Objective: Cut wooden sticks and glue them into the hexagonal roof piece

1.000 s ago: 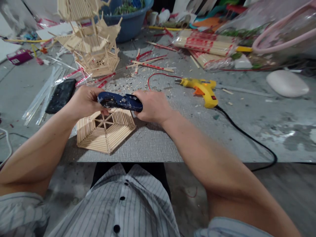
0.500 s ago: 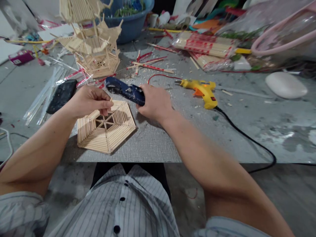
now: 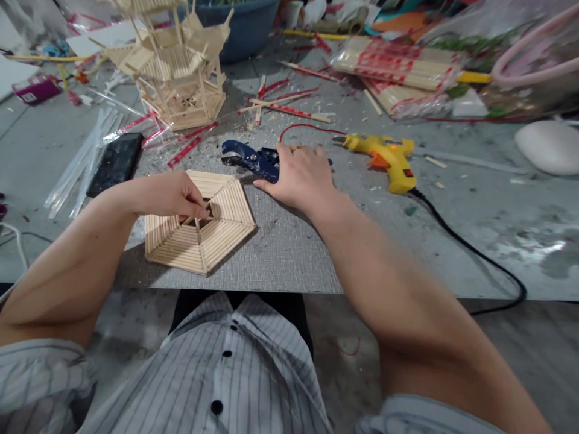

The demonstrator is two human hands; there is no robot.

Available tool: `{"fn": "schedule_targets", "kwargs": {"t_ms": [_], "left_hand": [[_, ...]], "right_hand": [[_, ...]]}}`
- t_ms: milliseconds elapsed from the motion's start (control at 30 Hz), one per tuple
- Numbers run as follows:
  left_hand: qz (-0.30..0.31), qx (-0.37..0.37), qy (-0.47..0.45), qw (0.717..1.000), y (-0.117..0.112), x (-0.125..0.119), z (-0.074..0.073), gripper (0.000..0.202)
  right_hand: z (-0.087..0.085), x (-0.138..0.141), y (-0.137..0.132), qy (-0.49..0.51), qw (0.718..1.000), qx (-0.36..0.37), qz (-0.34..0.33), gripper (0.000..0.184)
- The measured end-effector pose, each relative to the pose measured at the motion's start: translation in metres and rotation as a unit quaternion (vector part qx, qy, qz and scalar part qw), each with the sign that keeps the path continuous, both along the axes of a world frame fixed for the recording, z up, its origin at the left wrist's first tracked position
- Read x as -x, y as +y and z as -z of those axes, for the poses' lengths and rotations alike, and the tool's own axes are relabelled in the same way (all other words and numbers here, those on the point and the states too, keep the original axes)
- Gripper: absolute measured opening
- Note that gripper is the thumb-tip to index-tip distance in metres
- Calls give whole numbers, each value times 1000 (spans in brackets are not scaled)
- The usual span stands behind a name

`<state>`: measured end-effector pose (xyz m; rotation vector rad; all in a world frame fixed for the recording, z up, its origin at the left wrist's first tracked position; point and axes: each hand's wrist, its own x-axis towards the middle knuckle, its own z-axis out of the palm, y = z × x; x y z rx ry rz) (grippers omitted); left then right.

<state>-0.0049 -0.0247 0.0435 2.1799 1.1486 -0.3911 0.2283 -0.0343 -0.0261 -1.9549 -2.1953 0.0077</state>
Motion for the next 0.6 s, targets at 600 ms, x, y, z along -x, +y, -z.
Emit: {"fn": "schedule_targets", "kwargs": {"t_ms": [600], "left_hand": [[48,7,16,999,0,-5,9,21]], "right_hand": [[-1,-2,-1,11,1000,6,-17,70]]}}
